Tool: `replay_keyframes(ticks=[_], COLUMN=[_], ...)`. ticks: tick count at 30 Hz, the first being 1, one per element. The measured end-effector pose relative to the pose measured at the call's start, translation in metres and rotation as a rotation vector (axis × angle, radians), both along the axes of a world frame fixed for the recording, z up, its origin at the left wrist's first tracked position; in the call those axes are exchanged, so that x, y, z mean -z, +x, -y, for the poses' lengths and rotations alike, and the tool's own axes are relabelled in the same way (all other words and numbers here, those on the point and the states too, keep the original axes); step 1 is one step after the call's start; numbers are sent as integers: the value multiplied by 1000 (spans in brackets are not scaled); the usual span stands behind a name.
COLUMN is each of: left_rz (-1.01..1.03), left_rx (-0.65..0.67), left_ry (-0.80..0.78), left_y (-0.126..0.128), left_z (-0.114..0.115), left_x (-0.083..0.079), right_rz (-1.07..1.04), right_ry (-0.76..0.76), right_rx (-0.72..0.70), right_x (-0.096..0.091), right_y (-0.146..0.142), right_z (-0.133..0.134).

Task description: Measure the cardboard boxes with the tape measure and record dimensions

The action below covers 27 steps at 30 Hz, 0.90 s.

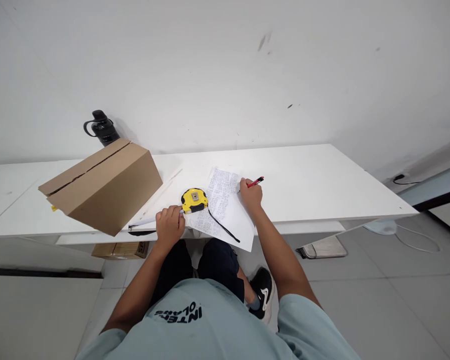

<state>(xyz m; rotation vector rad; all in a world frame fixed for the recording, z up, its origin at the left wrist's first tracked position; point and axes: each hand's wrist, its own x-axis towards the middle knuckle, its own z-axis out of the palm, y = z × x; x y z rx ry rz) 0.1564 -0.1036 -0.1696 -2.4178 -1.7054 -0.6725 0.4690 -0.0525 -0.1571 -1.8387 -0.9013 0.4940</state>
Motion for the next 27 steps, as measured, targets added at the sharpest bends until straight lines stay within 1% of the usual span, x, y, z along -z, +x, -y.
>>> replay_keyframes(ticks=[3, 5, 8, 10, 12, 13, 14, 15, 16, 18, 19, 20, 21, 22, 25, 27], left_rz=[6, -8, -40, -30, -20, -23, -31, -41, -46, -29, -13, -16, -21, -16, 18, 28], left_rx=[-6, -23, -23, -27, -18, 10, 33, 44, 21, -105, -138, -101, -32, 9, -34, -37], left_ry=[-6, -33, -112, -130, -121, -124, -136, -146, -158, -113, -73, -70, -70, -62, -10, -1], left_y=[1, 1, 3, 6, 9, 11, 12, 13, 12, 7, 5, 3, 1, 0, 0, 1], left_z=[-2, 0, 11, 15, 15, 15, 15, 16, 16, 16, 14, 13, 12, 12, 13, 14], left_x=[0, 1, 2, 4, 4, 4, 3, 2, 1, -1, -1, -1, 0, 2, 7, 10], right_rz=[23, 28, 22, 47, 154, 193, 194, 185, 190, 185, 181, 171, 159, 149, 125, 127], right_ry=[-17, -36, -57, -52, -92, -63, -1, 77, 130, 160, 159, 155, 153, 153, 146, 138], right_rx=[31, 6, -61, -68, -75, -47, -44, -79, -62, -39, -22, -16, -17, -31, -95, -82], right_x=[-3, -7, -11, -7, 2, 8, 13, 18, 22, 27, 28, 28, 28, 27, 26, 28], right_y=[1, -2, -8, -5, 8, 19, 30, 41, 49, 55, 53, 47, 39, 30, 7, 4], right_z=[0, 1, 6, 9, 12, 17, 23, 32, 41, 52, 51, 46, 37, 26, -1, -5])
